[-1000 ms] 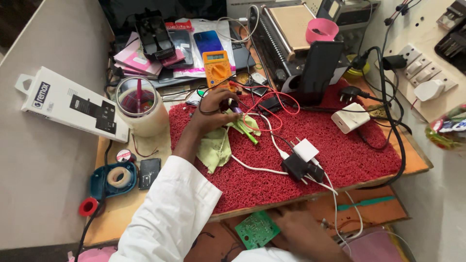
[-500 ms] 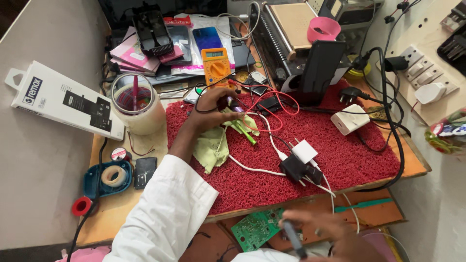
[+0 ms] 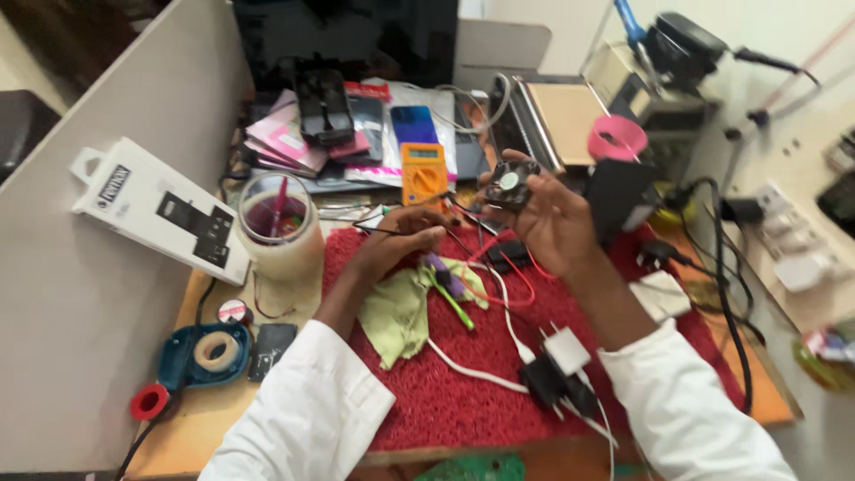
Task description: The person works on a small electronic component, likely a cooling fan, using a multimeter to test electrical continuity. They strip the insulation from wires with a green tool and connect the multimeter probes to the fan's terminals. The person also handles a purple heat gun and a small black circuit board during the process.
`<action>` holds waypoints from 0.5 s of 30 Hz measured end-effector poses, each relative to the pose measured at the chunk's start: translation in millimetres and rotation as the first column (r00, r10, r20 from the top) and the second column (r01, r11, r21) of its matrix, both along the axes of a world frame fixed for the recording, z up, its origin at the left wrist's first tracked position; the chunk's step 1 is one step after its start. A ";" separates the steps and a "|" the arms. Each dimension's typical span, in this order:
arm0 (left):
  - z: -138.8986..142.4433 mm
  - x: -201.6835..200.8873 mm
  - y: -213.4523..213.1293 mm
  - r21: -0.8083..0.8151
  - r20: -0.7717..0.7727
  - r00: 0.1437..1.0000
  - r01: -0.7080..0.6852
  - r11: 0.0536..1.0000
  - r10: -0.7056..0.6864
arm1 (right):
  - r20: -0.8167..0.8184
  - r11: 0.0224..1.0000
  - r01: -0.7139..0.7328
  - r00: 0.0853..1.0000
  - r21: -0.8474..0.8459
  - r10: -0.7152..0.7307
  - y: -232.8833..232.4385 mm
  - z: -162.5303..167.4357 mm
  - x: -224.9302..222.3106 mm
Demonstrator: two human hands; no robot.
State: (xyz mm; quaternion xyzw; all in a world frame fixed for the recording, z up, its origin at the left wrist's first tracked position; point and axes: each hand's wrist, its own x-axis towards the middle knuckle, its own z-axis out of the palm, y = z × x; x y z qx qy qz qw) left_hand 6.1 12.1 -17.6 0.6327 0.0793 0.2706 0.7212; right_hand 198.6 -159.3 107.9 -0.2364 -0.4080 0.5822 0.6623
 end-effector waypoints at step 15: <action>17.3 -5.2 5.5 -0.205 0.162 0.963 -0.181 0.962 0.216 | -0.089 0.972 -0.132 0.989 -0.194 0.116 93.1 -87.1 14.4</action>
